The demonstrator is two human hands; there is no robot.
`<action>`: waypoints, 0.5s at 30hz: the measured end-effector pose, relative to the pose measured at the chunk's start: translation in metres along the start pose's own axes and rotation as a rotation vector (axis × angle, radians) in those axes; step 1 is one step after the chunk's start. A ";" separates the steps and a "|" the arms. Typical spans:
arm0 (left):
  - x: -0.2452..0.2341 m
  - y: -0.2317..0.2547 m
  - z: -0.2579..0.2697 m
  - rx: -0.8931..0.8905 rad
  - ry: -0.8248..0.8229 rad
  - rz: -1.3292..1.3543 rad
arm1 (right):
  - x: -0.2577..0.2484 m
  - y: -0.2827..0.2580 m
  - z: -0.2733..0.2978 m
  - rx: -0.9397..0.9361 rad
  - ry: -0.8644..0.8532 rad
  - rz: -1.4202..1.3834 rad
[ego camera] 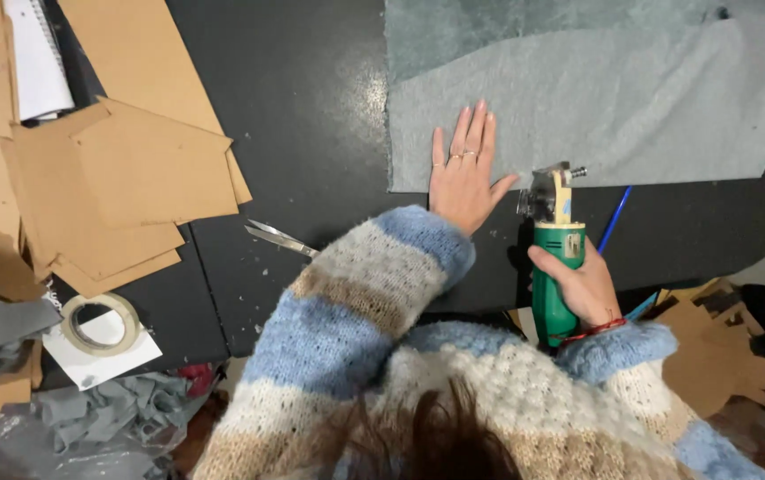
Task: The user cuts fabric using an electric fabric cutter and scissors while using cardboard patterns and a pen to mark out shapes.
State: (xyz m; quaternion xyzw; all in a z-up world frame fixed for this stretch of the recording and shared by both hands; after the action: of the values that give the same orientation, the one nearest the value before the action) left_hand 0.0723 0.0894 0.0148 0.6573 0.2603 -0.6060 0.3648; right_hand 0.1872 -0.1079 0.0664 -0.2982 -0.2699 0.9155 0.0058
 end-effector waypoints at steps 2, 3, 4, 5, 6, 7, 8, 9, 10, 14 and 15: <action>-0.002 -0.001 -0.002 -0.016 0.012 0.014 | -0.002 -0.011 0.002 0.003 -0.005 -0.003; -0.006 -0.001 -0.006 -0.021 0.013 0.016 | -0.004 -0.010 -0.002 0.001 -0.006 0.001; -0.005 -0.001 -0.005 -0.015 -0.058 -0.009 | -0.005 -0.007 -0.002 0.015 -0.006 0.006; -0.005 0.000 -0.004 -0.008 -0.129 -0.034 | -0.006 -0.003 -0.002 0.029 -0.007 0.011; -0.006 0.000 -0.005 -0.013 -0.133 -0.029 | -0.006 -0.007 0.000 0.032 -0.009 0.017; -0.007 0.000 -0.005 -0.012 -0.145 -0.025 | -0.006 -0.012 0.002 0.029 -0.006 0.016; -0.008 0.000 -0.004 -0.012 -0.161 -0.021 | -0.006 -0.015 0.005 0.029 -0.006 0.016; -0.008 0.000 -0.005 -0.017 -0.167 -0.016 | -0.006 -0.020 0.005 0.034 -0.010 0.024; -0.008 0.000 -0.005 -0.019 -0.168 -0.009 | -0.006 -0.026 0.005 0.023 -0.011 0.024; -0.007 0.001 -0.005 -0.031 -0.144 -0.002 | -0.008 -0.031 -0.002 0.015 -0.010 0.029; -0.007 0.001 -0.008 -0.033 -0.144 0.001 | -0.009 -0.032 -0.005 0.015 -0.010 0.033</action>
State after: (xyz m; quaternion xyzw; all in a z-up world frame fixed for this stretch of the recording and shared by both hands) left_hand 0.0768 0.0958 0.0223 0.6059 0.2430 -0.6472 0.3937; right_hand 0.1921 -0.0798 0.0839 -0.2982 -0.2580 0.9189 -0.0082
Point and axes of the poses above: each hand's wrist, its own z-axis away from the middle knuckle, its own x-axis out of the palm, y = z × x, the point moved 7 cm from there along -z, towards the middle knuckle, and after that the axes turned 1 degree about y, right-handed, at the moved point
